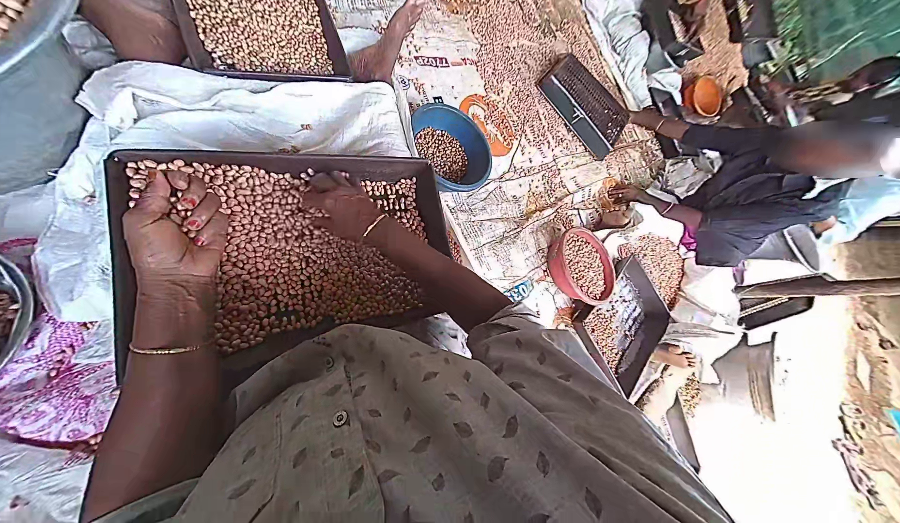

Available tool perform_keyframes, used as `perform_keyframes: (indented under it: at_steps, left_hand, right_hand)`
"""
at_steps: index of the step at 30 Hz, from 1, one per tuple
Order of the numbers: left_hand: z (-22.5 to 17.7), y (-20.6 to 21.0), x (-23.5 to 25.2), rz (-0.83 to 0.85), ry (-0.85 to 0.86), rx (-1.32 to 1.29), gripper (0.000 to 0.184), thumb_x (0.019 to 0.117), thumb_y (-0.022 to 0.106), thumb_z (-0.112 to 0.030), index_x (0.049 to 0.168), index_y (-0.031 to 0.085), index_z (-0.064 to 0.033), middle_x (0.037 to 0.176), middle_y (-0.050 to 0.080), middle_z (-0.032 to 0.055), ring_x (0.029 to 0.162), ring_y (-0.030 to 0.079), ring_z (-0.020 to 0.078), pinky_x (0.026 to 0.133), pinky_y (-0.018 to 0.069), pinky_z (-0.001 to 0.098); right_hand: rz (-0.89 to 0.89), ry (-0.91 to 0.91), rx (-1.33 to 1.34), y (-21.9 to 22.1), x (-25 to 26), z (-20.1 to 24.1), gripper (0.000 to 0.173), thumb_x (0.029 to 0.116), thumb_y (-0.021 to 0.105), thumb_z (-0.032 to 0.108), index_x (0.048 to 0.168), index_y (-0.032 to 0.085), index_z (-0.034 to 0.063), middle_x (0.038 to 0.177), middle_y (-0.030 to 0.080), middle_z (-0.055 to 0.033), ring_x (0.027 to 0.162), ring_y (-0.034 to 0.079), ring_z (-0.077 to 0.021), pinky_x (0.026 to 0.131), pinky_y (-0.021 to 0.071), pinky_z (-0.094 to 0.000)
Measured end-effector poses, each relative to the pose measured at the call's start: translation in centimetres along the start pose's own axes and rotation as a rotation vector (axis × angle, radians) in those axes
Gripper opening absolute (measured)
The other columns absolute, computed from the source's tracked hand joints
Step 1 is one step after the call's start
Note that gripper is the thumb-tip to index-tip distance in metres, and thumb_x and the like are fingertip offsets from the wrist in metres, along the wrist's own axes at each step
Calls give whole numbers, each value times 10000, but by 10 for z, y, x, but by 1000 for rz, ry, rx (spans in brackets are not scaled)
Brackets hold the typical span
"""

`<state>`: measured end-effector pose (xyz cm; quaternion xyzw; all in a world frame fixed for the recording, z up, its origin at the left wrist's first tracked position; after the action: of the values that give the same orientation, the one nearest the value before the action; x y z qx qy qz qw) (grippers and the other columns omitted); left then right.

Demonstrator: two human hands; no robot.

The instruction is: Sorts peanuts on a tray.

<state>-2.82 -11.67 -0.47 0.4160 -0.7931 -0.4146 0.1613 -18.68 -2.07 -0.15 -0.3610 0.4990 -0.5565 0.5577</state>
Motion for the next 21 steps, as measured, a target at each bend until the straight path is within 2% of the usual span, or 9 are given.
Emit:
perform_keyframes:
  at_steps: [2,4,6,8,10,12,17,19,21]
  left_hand:
    - [-1,2,0,14,-4,-28,443,1133,181,-282,888,539,-193,657,484,-104,449,374,-26,399,290,101]
    - [-1,3,0,28,-4,-53,451,1133,177,-285,888,543,-187,644,479,-97,442,371,-21,392,290,108]
    - [-3,4,0,22,1,-57,460,1135,179,-286,875,544,-185,636,475,-91,443,368,-12,394,288,114]
    - [-3,4,1,16,5,-74,465,1136,181,-284,859,540,-179,630,474,-85,437,372,-7,391,295,114]
    - [-3,5,0,18,4,-75,469,1136,178,-284,847,533,-180,632,475,-80,438,375,-2,391,296,116]
    - [-3,3,0,11,4,-77,467,1135,178,-279,852,535,-176,631,479,-77,436,378,-1,390,298,117]
    - [0,0,0,-21,-22,10,466,1135,165,-285,856,524,-185,637,474,-84,433,357,-4,388,278,117]
    - [2,2,-1,-23,-40,35,463,1136,175,-289,847,523,-189,638,471,-88,433,350,-5,389,274,118]
    - [3,4,0,-20,-51,56,462,1136,183,-289,842,525,-190,639,471,-90,433,347,-6,388,271,118]
  right_hand:
    - [8,76,33,-5,-20,-36,345,915,684,106,1257,722,122,1369,625,-160,1297,569,-376,1005,505,-595]
    - [38,35,164,-17,-47,-59,245,945,660,81,1173,738,39,1239,692,-195,1157,663,-371,984,520,-586]
    - [-68,-5,335,-43,-73,-68,237,935,638,41,1143,742,-3,1156,723,-196,986,713,-311,902,562,-502]
    - [-206,61,422,-66,-87,-81,243,952,603,38,1159,726,2,1179,709,-182,887,711,-257,811,594,-448]
    - [-319,106,434,-72,-87,-87,237,959,577,29,1145,722,6,1198,694,-171,868,708,-233,771,604,-410]
    - [-363,101,426,-64,-76,-76,224,956,591,27,1134,725,-4,1168,708,-181,888,719,-257,813,598,-434]
    - [-233,152,220,-39,-27,-44,251,1007,549,86,1187,714,27,1152,723,-170,1064,701,-334,942,544,-514]
    - [-158,272,43,-33,-10,-49,266,1038,529,161,1211,703,59,1149,725,-177,1110,690,-364,930,535,-547]
    - [-115,368,-89,-27,0,-48,285,1053,517,237,1162,703,49,1091,731,-196,1080,701,-380,876,544,-557]
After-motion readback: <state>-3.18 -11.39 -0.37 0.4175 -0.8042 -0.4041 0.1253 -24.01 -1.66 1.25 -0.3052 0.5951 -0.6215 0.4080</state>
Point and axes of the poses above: each hand's wrist, its own x-axis towards the middle knuckle, its own y-axis out of the palm, z = x × y, the point moved 9 cm from there along x, towards the middle knuckle
